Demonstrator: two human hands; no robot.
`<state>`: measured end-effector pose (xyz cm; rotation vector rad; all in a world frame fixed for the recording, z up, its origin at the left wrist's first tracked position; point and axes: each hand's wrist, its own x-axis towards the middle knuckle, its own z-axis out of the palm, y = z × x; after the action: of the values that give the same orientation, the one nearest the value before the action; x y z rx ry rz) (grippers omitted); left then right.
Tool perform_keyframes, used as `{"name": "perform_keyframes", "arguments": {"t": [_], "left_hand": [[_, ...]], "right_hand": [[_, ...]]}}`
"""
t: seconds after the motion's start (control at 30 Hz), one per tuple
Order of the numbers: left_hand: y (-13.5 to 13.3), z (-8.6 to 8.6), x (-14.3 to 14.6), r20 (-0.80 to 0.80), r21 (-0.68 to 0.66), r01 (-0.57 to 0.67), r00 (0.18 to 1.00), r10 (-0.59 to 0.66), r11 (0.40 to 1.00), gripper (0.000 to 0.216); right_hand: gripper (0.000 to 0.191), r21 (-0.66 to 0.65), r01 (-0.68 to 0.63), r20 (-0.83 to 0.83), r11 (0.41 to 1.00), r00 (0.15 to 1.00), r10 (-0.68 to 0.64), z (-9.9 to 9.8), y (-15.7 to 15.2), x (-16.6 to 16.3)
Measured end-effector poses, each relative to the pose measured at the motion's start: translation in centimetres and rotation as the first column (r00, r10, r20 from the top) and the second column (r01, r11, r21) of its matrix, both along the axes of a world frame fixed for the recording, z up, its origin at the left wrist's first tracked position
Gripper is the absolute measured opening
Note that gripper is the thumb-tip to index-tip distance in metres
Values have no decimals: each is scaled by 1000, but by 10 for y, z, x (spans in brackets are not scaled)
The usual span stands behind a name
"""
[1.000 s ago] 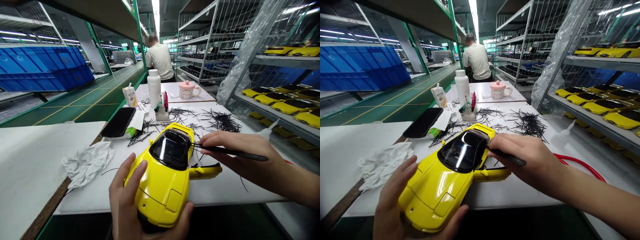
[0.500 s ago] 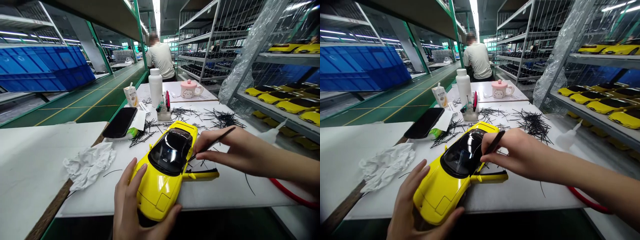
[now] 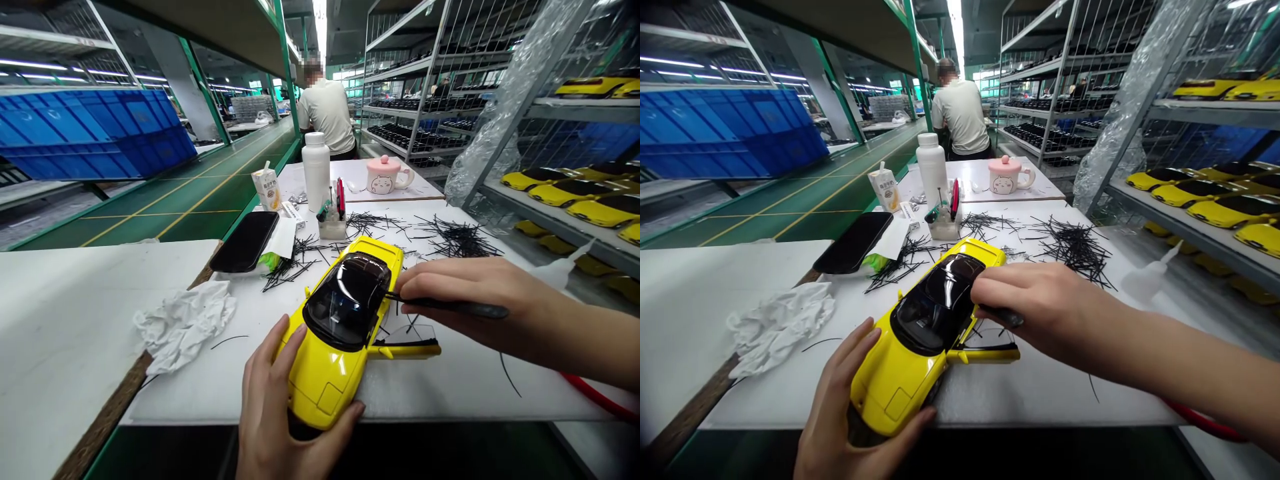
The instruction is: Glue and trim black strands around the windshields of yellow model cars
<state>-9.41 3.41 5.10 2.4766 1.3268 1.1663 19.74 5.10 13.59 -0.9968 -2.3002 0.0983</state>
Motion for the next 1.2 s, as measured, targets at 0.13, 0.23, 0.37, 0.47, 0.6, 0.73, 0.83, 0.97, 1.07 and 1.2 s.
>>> {"name": "perform_keyframes", "arguments": {"t": [0.13, 0.23, 0.37, 0.47, 0.6, 0.73, 0.83, 0.97, 1.07, 1.2], "left_hand": [[-1, 0, -2, -23, 26, 7, 1000, -6, 1000, 71], [-1, 1, -3, -67, 35, -2, 998, 4, 999, 72], [1, 5, -2, -169, 126, -16, 985, 38, 992, 68], [3, 8, -2, -246, 215, -6, 967, 60, 977, 61], [4, 10, -6, -263, 117, 4, 964, 27, 993, 62], [5, 15, -8, -278, -64, 34, 959, -51, 997, 63], [13, 28, -4, -227, -114, 93, 967, -117, 989, 57], [35, 62, 19, -181, -55, 244, 951, -250, 968, 42], [57, 90, 47, -212, -126, 446, 861, -463, 886, 39], [84, 110, 77, -306, -329, 525, 727, -615, 785, 39]], "right_hand": [[17, 24, 38, 61, 999, 997, -39, 0, 9, -4], [12, -48, 37, 74, 998, 997, -34, 9, 16, -3], [9, -226, 0, 20, 974, 1000, 4, 21, 22, 3], [12, -333, -17, -58, 943, 998, -3, 19, 26, 6], [17, -451, -66, -151, 890, 988, -3, 8, 28, 8], [15, -537, -121, -239, 835, 971, -12, 8, 27, 13], [17, -624, -188, -333, 758, 942, -41, 10, 30, 18], [28, -670, -266, -432, 693, 899, -73, 8, 35, 25], [27, -659, -292, -475, 693, 876, -82, 6, 36, 30], [20, -631, -332, -550, 701, 829, -103, 4, 33, 33]]}}
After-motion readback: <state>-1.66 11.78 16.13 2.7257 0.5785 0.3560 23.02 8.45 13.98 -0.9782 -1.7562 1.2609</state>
